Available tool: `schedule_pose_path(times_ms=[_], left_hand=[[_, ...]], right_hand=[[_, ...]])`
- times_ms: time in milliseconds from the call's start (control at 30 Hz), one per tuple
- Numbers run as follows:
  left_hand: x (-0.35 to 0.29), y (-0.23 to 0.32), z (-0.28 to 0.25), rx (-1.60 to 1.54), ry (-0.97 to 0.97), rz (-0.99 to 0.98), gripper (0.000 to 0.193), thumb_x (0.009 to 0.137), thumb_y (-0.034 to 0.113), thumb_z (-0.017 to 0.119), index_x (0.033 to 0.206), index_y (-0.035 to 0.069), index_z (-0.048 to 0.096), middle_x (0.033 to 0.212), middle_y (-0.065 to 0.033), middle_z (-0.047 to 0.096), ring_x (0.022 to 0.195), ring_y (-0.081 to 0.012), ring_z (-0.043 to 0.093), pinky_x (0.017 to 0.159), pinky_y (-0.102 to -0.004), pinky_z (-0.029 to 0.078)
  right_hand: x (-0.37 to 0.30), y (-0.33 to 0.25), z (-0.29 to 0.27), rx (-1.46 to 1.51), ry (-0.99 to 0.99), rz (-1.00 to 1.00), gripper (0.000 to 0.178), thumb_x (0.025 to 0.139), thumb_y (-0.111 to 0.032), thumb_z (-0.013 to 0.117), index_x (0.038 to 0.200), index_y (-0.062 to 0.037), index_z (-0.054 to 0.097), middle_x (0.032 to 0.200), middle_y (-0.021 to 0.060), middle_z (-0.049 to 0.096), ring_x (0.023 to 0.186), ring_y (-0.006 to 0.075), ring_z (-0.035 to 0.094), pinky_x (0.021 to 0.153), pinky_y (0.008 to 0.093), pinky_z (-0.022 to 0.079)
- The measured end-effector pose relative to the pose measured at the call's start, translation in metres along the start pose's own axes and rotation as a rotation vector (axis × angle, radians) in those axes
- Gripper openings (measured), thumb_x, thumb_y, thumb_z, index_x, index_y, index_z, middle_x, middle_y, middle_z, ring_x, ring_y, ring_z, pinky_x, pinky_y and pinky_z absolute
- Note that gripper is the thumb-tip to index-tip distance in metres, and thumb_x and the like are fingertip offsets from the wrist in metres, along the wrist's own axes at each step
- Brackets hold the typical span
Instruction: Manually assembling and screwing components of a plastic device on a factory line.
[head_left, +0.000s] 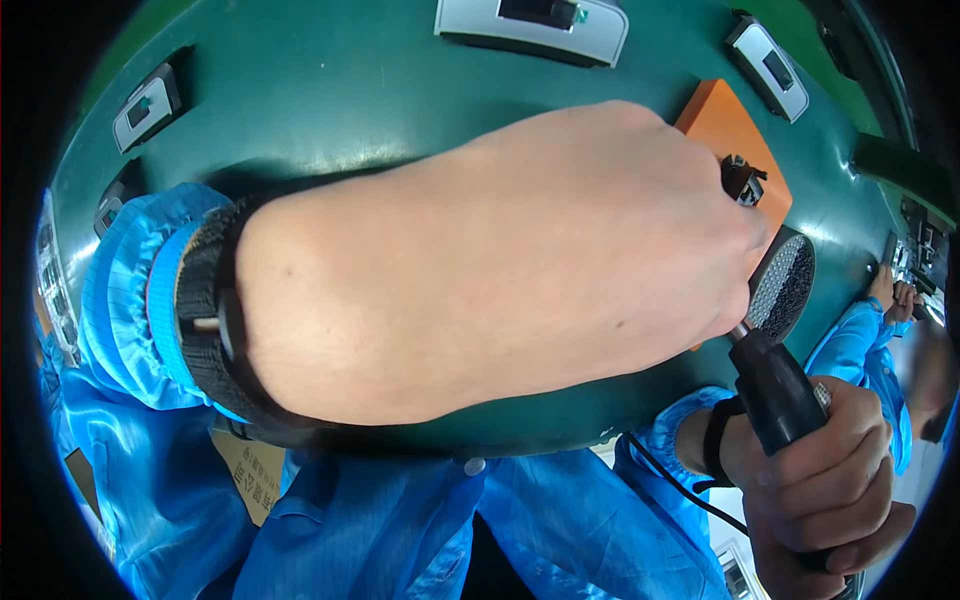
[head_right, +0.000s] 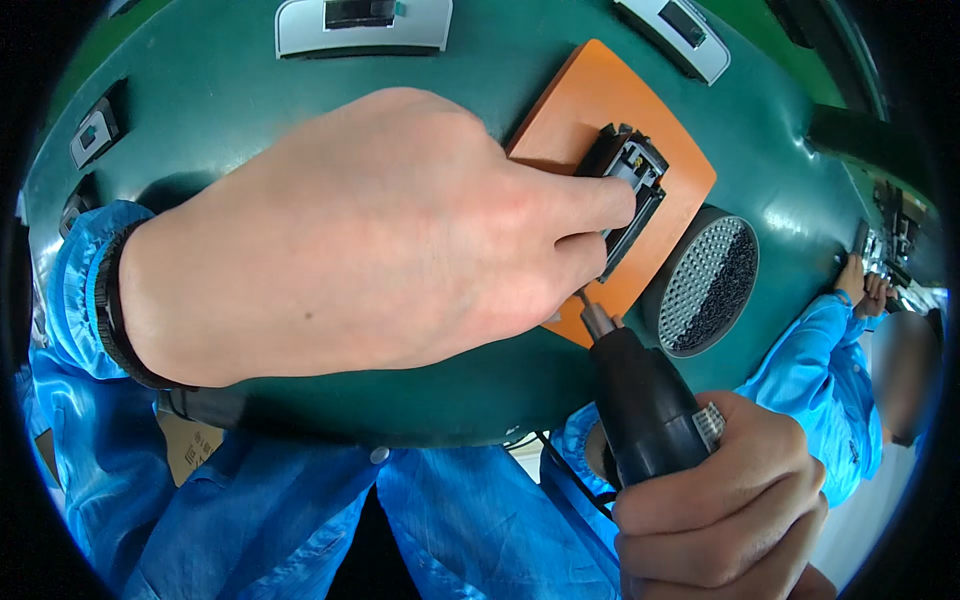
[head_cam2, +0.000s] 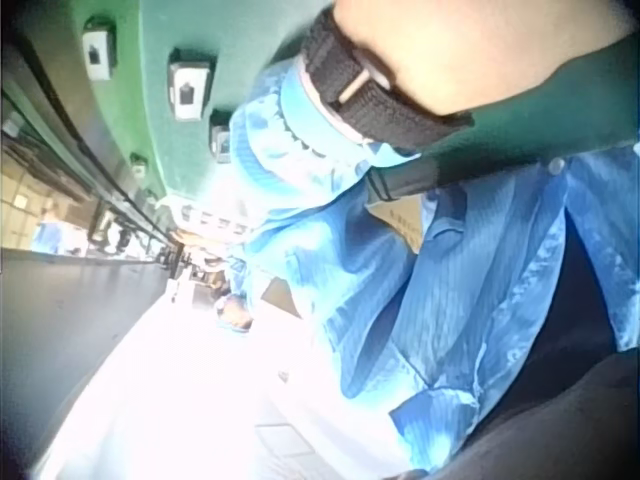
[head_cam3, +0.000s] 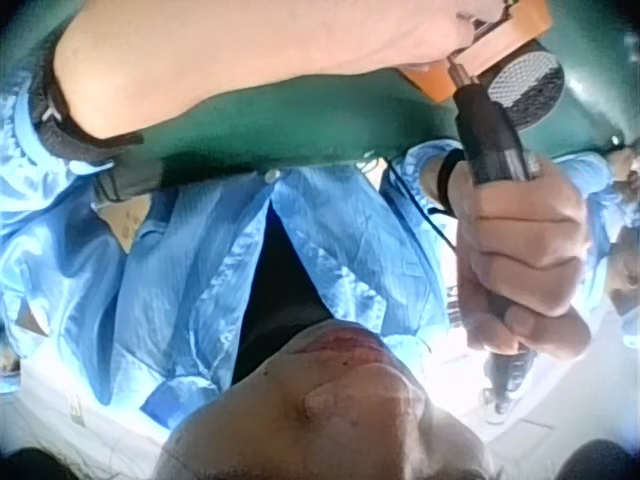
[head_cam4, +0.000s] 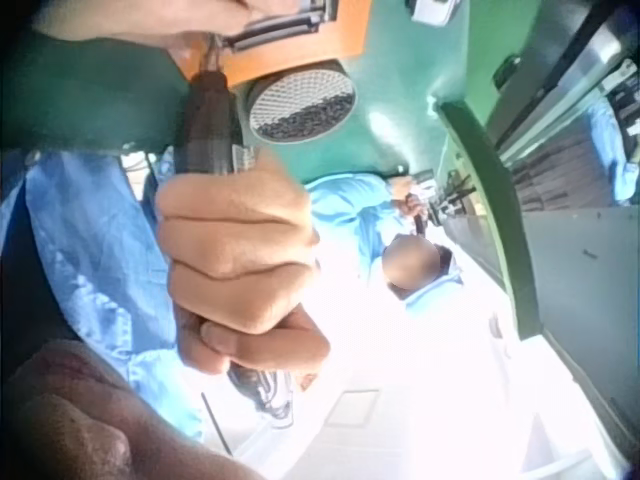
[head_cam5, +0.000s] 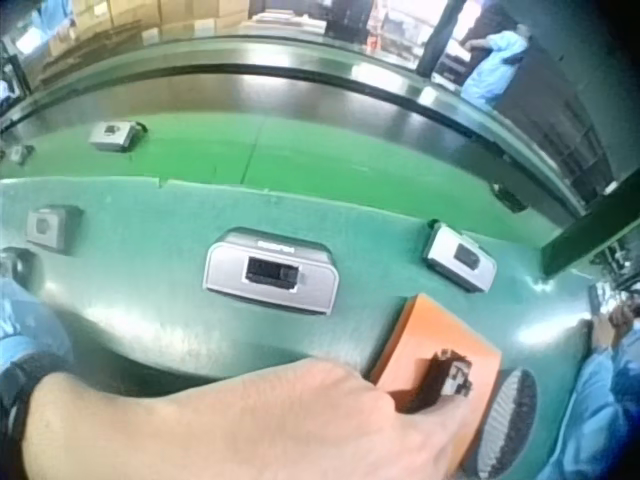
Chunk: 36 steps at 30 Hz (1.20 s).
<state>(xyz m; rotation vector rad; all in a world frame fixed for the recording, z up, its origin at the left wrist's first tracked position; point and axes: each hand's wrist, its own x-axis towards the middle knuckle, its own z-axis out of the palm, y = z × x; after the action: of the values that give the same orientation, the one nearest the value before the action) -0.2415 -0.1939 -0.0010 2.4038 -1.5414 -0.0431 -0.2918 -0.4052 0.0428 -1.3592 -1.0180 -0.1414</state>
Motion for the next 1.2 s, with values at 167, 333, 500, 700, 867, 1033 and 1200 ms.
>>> schedule_pose_path(times_ms=[167,333,500,700,867,1033,1200], left_hand=[[-0.001,0.001,0.002,-0.119,0.075,-0.043,0.008,0.082,0.009,0.07,0.082,0.002,0.071,0.084,-0.0057,0.061,0.07,-0.0177,0.065,0.056,-0.0308,0.052],[0.0,-0.003,0.0,-0.109,0.04,-0.016,0.007,0.08,0.007,0.071,0.083,0.001,0.072,0.091,-0.0003,0.057,0.066,-0.011,0.06,0.051,-0.0264,0.05],[-0.003,0.0,0.005,-0.014,0.032,-0.03,0.009,0.082,0.008,0.071,0.087,0.001,0.073,0.097,-0.0013,0.059,0.07,-0.0109,0.062,0.057,-0.0257,0.053],[-0.005,0.001,0.008,0.0,0.056,-0.046,0.012,0.083,0.008,0.071,0.093,0.001,0.073,0.103,-0.0018,0.061,0.076,-0.0106,0.064,0.061,-0.0257,0.055],[-0.004,-0.001,0.005,-0.077,0.028,-0.036,0.014,0.083,0.009,0.071,0.094,0.001,0.073,0.104,-0.0023,0.061,0.076,-0.0107,0.064,0.061,-0.026,0.055],[-0.005,-0.001,0.003,-0.09,0.028,-0.027,0.013,0.083,0.009,0.07,0.093,0.001,0.073,0.103,-0.0023,0.06,0.075,-0.0116,0.064,0.061,-0.0262,0.055],[-0.002,-0.001,0.005,-0.092,0.054,-0.033,0.011,0.083,0.011,0.071,0.087,0.001,0.067,0.096,-0.0028,0.055,0.069,-0.0136,0.06,0.057,-0.0284,0.051]], right_hand=[[0.002,-0.001,-0.001,0.153,0.123,-0.02,0.024,0.1,-0.027,0.06,0.089,-0.0124,0.045,0.062,-0.0028,0.045,0.048,0.0107,0.047,0.047,0.0269,0.049],[0.0,-0.002,0.002,0.133,0.19,-0.036,0.025,0.1,-0.028,0.061,0.089,-0.0127,0.045,0.062,-0.0037,0.045,0.048,0.01,0.047,0.049,0.0268,0.049],[-0.004,0.0,0.003,0.116,0.259,-0.045,0.026,0.101,-0.03,0.061,0.089,-0.0141,0.045,0.062,-0.0038,0.046,0.048,0.0094,0.048,0.051,0.0266,0.051],[-0.008,0.001,0.002,0.133,0.256,-0.048,0.024,0.099,-0.03,0.062,0.091,-0.0128,0.047,0.062,-0.003,0.049,0.048,0.0082,0.049,0.052,0.025,0.05],[-0.008,0.003,0.0,0.139,0.257,-0.034,0.022,0.098,-0.029,0.062,0.093,-0.0118,0.049,0.062,-0.0023,0.051,0.047,0.0072,0.05,0.052,0.0238,0.049],[-0.008,0.0,-0.005,0.145,0.251,-0.004,0.022,0.096,-0.029,0.063,0.095,-0.0108,0.05,0.062,-0.0016,0.054,0.047,0.0061,0.052,0.053,0.0225,0.049],[-0.01,-0.003,-0.019,0.146,0.232,0.082,0.022,0.095,-0.028,0.063,0.097,-0.0097,0.052,0.062,-0.0009,0.056,0.047,0.0051,0.053,0.053,0.0212,0.048]])
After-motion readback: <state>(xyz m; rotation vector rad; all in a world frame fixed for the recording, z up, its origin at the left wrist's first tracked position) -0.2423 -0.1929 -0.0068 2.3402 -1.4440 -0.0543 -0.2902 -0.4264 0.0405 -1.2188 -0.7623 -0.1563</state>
